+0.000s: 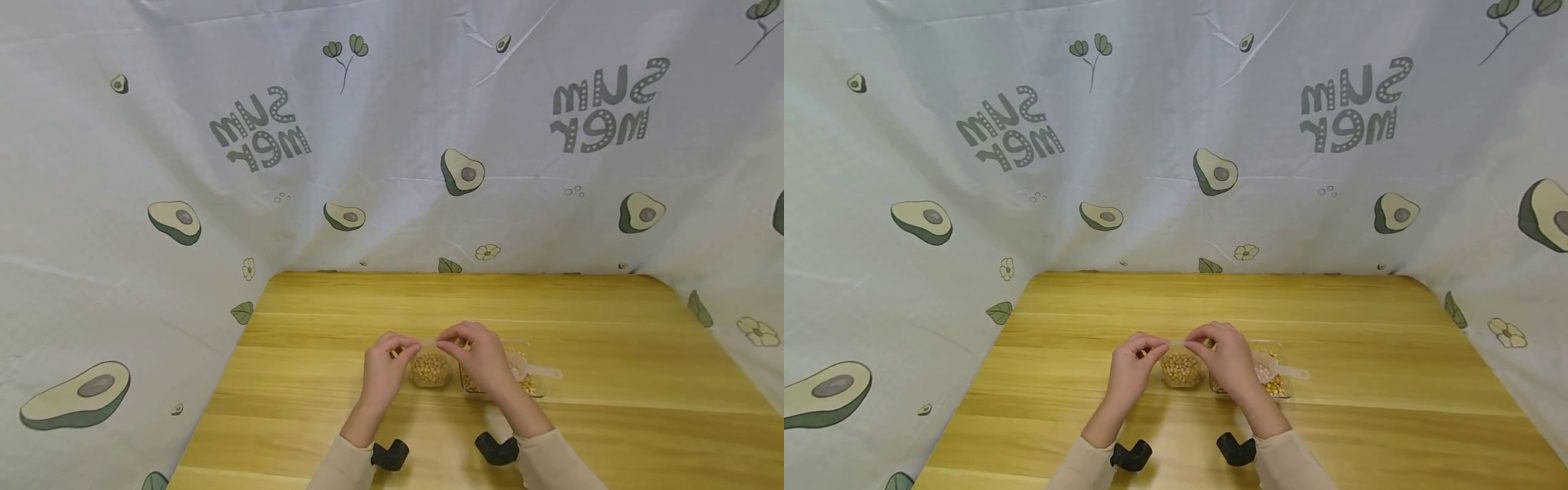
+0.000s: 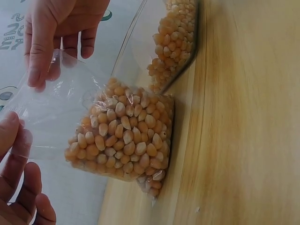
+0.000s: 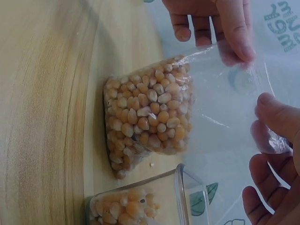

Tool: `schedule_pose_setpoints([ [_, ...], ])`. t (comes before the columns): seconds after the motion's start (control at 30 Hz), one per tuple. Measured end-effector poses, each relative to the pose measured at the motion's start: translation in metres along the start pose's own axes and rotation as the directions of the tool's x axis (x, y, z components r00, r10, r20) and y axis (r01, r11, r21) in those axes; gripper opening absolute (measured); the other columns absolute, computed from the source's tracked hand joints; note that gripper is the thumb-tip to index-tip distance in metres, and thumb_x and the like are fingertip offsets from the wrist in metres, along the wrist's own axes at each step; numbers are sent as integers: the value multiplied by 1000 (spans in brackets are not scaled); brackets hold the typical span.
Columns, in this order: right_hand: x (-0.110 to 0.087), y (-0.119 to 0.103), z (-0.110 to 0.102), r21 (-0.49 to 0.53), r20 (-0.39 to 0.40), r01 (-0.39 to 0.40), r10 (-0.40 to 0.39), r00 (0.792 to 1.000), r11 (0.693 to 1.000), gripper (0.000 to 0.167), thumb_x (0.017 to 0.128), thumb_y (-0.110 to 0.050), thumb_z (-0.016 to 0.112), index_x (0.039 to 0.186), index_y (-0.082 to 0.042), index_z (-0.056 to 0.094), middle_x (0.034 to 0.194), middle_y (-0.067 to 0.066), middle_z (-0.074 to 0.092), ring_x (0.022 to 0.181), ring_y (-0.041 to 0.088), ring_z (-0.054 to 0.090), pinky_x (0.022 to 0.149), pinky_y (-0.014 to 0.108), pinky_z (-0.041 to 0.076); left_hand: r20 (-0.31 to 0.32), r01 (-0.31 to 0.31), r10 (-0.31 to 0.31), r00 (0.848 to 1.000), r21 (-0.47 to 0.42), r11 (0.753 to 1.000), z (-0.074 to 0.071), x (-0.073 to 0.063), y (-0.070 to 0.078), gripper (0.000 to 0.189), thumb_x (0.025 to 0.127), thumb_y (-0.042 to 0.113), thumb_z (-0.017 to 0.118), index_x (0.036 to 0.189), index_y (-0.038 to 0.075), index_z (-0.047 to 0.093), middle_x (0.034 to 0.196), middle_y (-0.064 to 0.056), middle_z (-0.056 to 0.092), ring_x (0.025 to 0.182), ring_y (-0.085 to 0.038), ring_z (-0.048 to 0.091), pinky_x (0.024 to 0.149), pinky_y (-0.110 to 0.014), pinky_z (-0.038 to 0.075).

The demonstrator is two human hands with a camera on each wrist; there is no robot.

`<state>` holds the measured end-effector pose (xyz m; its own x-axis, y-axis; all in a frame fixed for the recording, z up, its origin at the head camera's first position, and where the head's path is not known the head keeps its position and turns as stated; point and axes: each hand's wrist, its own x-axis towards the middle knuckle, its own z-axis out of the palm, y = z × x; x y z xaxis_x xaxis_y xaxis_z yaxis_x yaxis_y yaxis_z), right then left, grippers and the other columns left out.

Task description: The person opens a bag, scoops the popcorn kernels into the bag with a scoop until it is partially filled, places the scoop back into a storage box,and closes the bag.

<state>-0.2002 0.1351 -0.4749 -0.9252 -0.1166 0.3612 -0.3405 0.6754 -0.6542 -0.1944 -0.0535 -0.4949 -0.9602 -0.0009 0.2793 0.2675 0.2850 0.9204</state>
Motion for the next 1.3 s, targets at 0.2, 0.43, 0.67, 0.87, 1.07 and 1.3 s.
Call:
schedule_pose_setpoints([
  [0.2, 0, 1, 0, 23, 4, -25, 25, 1000, 999, 10, 87, -26, 77, 84, -16, 76, 81, -8, 69, 72, 8, 50, 62, 23, 43, 9, 25, -24, 1000, -26, 999, -1, 1, -2, 10, 88, 21, 75, 88, 13, 81, 87, -4, 71, 75, -5, 54, 62, -17, 45],
  [0.43, -2, 3, -2, 93, 23, -73, 71, 997, 993, 9, 87, -20, 77, 94, -17, 75, 84, -4, 68, 72, 8, 53, 62, 23, 46, 34, 85, -82, 996, -103, 991, -3, 2, -1, 9, 86, 18, 76, 89, 12, 81, 91, -8, 71, 75, -8, 53, 61, -16, 41],
  [0.67, -8, 11, -6, 140, 25, -165, 163, 986, 976, 5, 89, -22, 75, 91, -17, 75, 83, -1, 67, 69, 9, 52, 57, 23, 45, 37, 89, -86, 996, -118, 989, -4, 2, -2, 8, 86, 18, 76, 90, 11, 81, 91, -8, 72, 76, -8, 54, 62, -16, 41],
  [0.87, -10, 14, -5, 139, 1, -169, 170, 985, 976, 7, 89, -26, 74, 85, -21, 76, 78, -3, 66, 65, 7, 50, 55, 24, 42, 26, 73, -71, 997, -90, 993, -3, 2, -5, 10, 87, 18, 76, 90, 10, 81, 89, -8, 72, 75, -6, 53, 63, -17, 43],
  [1.07, -9, 16, -5, 135, -10, -163, 166, 986, 977, 7, 88, -25, 75, 82, -22, 78, 76, -6, 66, 63, 7, 49, 55, 24, 42, 23, 43, -41, 999, -69, 997, -4, 2, -6, 12, 87, 19, 75, 90, 9, 81, 88, -7, 73, 72, -4, 52, 62, -16, 43],
  [1.3, -9, 14, -5, 137, -10, -129, 131, 991, 982, 5, 88, -25, 75, 86, -22, 78, 80, -6, 68, 67, 6, 50, 56, 23, 43, 20, 31, -30, 999, -55, 998, -3, 3, -7, 11, 87, 20, 75, 89, 11, 81, 88, -7, 73, 70, -4, 52, 61, -15, 42],
])
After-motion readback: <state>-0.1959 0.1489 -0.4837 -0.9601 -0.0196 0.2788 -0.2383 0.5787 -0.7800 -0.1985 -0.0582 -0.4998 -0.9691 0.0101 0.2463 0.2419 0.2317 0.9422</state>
